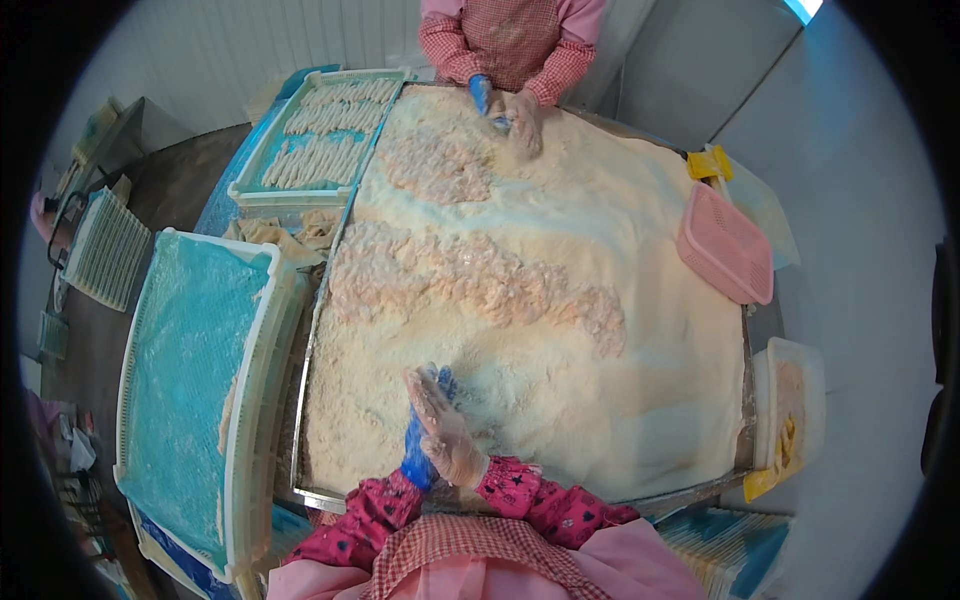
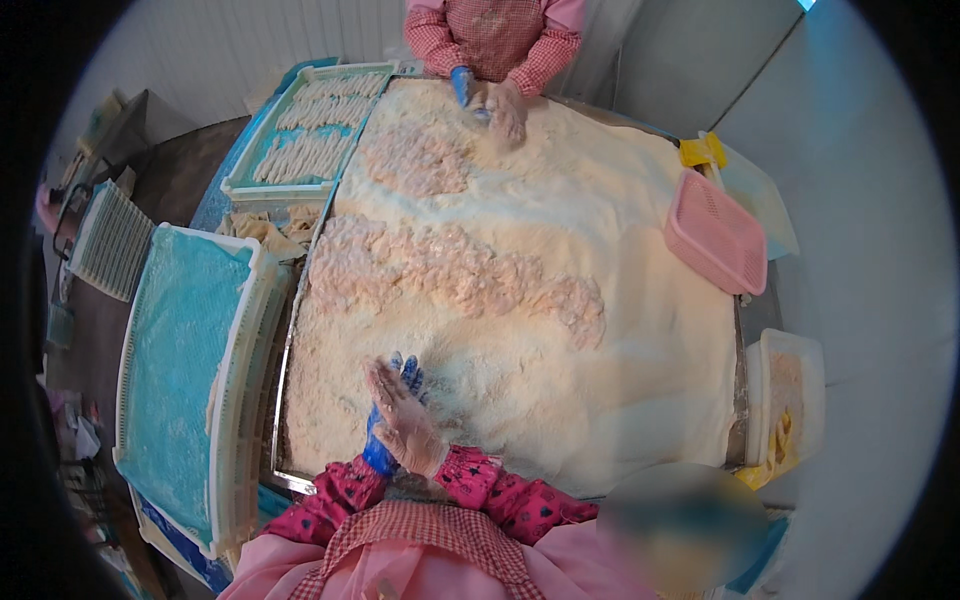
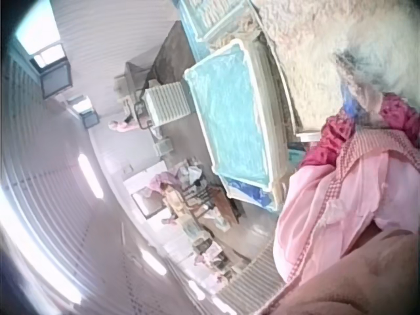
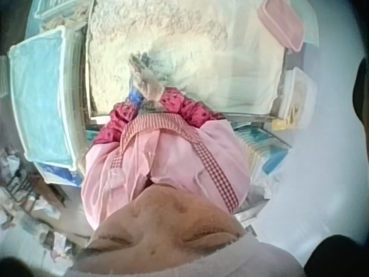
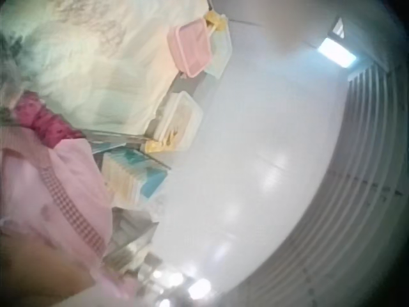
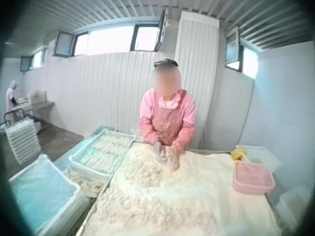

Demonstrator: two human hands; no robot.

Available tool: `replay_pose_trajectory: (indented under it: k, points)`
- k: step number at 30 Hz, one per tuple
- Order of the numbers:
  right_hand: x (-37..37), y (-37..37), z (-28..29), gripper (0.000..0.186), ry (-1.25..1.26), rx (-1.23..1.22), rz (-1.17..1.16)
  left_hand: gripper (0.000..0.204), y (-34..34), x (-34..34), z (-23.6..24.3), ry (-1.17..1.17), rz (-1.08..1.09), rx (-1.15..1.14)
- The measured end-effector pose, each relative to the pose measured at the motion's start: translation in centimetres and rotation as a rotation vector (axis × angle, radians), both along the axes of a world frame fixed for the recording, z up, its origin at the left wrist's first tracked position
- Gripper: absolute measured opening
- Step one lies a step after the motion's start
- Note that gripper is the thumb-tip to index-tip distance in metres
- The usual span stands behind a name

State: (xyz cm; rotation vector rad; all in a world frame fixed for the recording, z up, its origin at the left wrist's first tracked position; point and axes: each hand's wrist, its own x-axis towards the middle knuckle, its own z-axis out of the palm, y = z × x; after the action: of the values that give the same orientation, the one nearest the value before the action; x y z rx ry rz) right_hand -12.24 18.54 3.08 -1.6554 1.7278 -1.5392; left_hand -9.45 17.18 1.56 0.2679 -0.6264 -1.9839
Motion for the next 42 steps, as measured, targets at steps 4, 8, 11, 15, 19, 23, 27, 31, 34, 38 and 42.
replay_pose_trajectory:
  k: [4, 8, 11, 15, 19, 23, 27, 31, 34, 38, 42]
  points:
    - [-5.9, 0.0, -2.9, 0.047, 0.099, 0.121, -0.358, 0.043, -6.4, 6.1, -6.9, 0.071, -0.555, 0.394]
    - [-18.0, 2.2, -6.7, 0.021, 0.613, 0.402, -0.739, 0.046, -9.4, 6.0, 1.9, -0.447, -0.273, 0.342]
    - [-20.0, 2.8, -6.6, 0.027, 0.697, 0.529, -0.592, 0.047, -16.6, 5.8, 6.2, -0.343, -0.085, 0.19]
    - [-18.6, 1.6, -5.7, 0.026, 0.721, 0.493, -0.545, 0.045, -27.5, 11.1, 9.1, -0.714, 0.243, -0.101]
    - [-19.5, 1.3, -6.2, 0.021, 0.616, 0.474, -0.47, 0.051, -38.6, 19.4, -1.1, -1.484, 0.031, -0.541]
    - [-19.4, 2.6, -4.3, 0.016, 0.195, 0.411, -0.615, 0.051, -36.7, 17.4, -2.5, -1.29, 0.149, -0.475]
    - [-13.6, 5.2, -4.5, 0.022, 0.328, 0.406, -0.187, 0.04, -26.7, 10.8, 2.8, -1.088, 0.079, -0.766]
    - [-9.5, 8.9, -3.6, 0.031, -0.019, 0.541, -0.173, 0.043, -20.2, 8.7, 3.5, -1.24, -0.122, -1.263]
    - [-8.6, 10.2, -9.7, 0.032, -0.474, 0.518, -0.604, 0.037, -16.0, 6.6, -2.2, -1.198, -0.46, -0.91]
    - [-6.4, 7.5, -9.6, 0.029, -0.305, 0.286, -0.65, 0.047, -8.6, -1.5, -6.6, -1.244, -0.249, -1.252]
    - [-15.1, 6.4, -9.4, 0.018, -0.2, 0.368, -1.01, 0.045, -2.6, -6.5, -5.1, -1.291, -0.609, -1.531]
